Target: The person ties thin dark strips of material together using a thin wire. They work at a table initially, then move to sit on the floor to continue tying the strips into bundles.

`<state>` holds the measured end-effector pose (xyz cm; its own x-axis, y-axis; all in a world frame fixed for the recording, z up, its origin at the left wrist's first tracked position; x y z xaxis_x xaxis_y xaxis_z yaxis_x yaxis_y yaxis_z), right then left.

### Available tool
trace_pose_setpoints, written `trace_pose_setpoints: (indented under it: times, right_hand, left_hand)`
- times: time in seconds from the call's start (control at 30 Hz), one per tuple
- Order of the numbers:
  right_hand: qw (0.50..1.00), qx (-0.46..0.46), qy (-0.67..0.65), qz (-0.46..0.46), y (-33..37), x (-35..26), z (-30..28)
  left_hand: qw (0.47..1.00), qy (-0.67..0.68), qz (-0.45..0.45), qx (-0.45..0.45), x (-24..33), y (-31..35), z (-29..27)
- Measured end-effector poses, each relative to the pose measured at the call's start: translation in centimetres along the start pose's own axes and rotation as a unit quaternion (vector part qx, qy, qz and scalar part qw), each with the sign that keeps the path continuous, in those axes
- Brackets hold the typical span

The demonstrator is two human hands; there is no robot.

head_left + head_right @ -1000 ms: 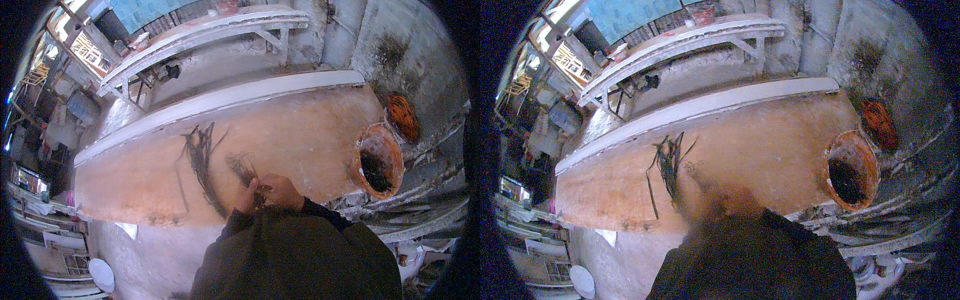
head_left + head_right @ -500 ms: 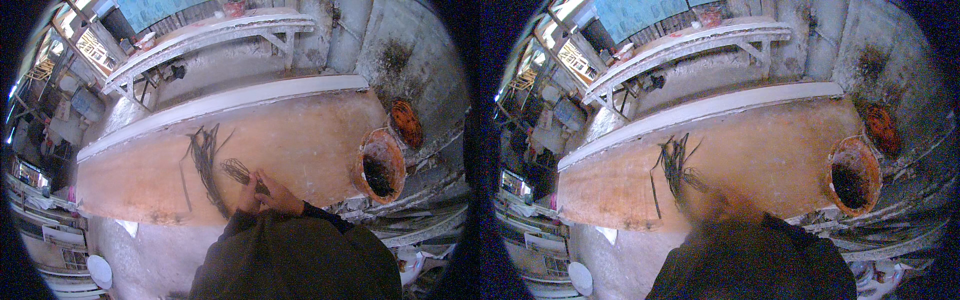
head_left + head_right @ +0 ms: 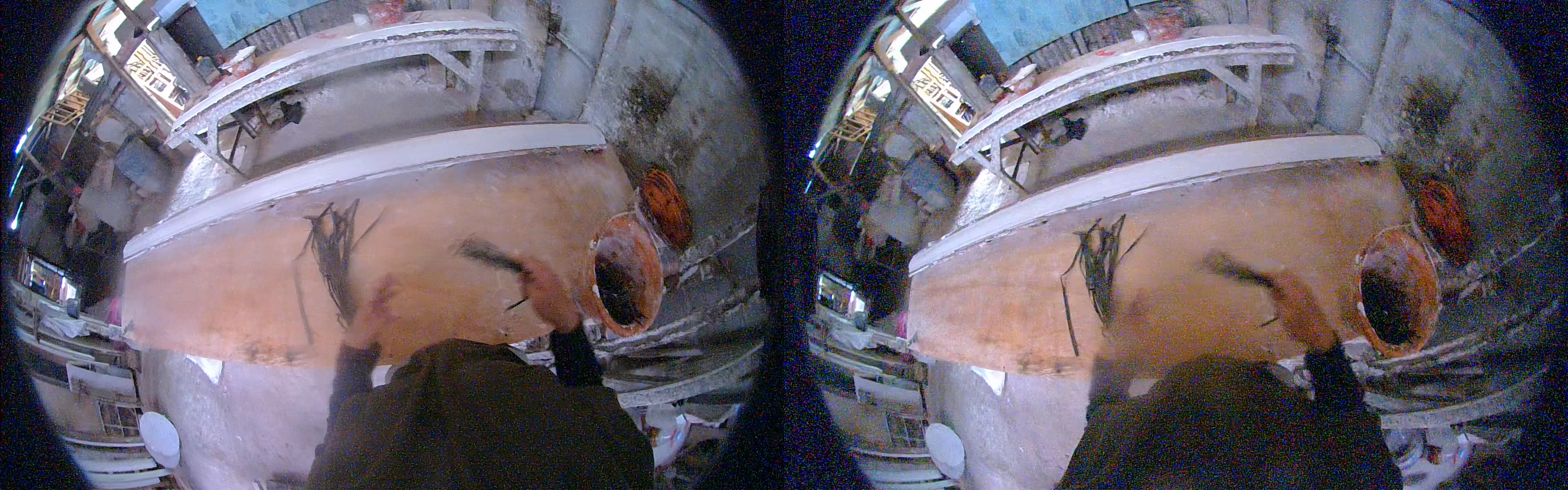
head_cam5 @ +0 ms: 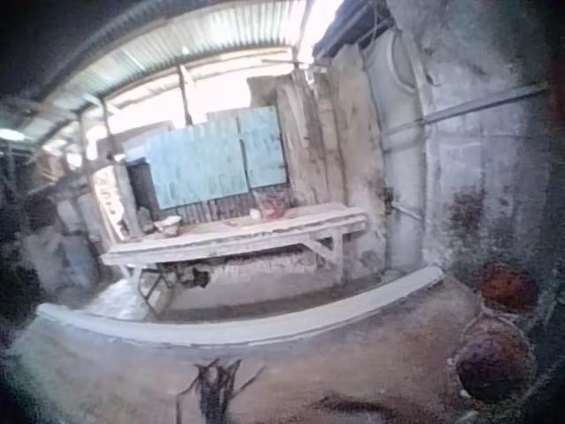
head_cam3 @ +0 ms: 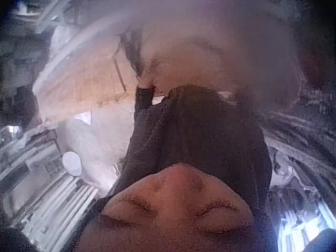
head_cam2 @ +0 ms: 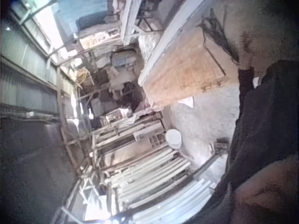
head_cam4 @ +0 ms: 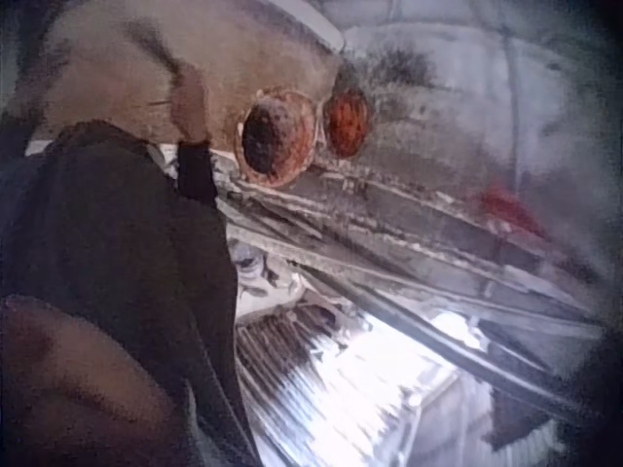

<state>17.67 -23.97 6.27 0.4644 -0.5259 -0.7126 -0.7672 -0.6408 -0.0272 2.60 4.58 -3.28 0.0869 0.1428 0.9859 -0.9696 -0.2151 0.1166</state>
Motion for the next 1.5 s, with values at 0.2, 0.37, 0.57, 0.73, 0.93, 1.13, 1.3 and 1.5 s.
trace_pose_setpoints:
  times: [0.2,0.37,0.57,0.73,0.93,1.13,1.3,1.5]
  right_hand:
    - [0.952,0.207,0.196,0.108,5.5,4.5,-13.2]
    - [0.971,0.175,0.122,0.109,6.7,11.9,-15.5]
    - [0.936,0.151,0.265,0.176,8.5,19.2,-15.2]
    - [0.910,0.193,0.336,0.145,7.8,22.6,-14.6]
    - [0.865,0.057,0.372,0.332,9.4,26.4,-14.9]
    - [0.914,0.118,0.332,0.200,9.7,21.1,-14.8]
    - [0.942,0.122,0.192,0.245,9.6,18.7,-15.1]
    - [0.874,0.171,0.233,0.390,8.9,11.5,-17.7]
  left_hand:
    - [0.808,-0.446,-0.007,0.386,-6.2,2.4,-15.5]
    - [0.750,-0.473,-0.062,0.459,-9.1,2.2,-18.9]
    - [0.722,-0.531,-0.075,0.437,-8.5,1.1,-17.8]
    - [0.782,-0.405,-0.078,0.468,-10.4,1.8,-21.1]
    - [0.773,-0.443,-0.024,0.454,-10.5,1.6,-20.7]
    - [0.771,-0.449,-0.053,0.449,-10.0,1.5,-19.9]
    - [0.759,-0.491,-0.059,0.424,-10.2,1.2,-20.6]
    - [0.740,-0.505,-0.076,0.439,-9.6,0.9,-20.1]
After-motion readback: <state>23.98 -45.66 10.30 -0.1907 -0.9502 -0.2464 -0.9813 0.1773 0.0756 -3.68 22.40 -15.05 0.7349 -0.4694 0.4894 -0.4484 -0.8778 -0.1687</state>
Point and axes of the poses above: each hand's wrist, its own y-axis away from the middle knuckle, its own z-axis out of the palm, x = y × z, the point moved 1 cm from there along -y, towards the middle knuckle, and after that the axes turned 2 degrees about -x, right-handed, at the moved point
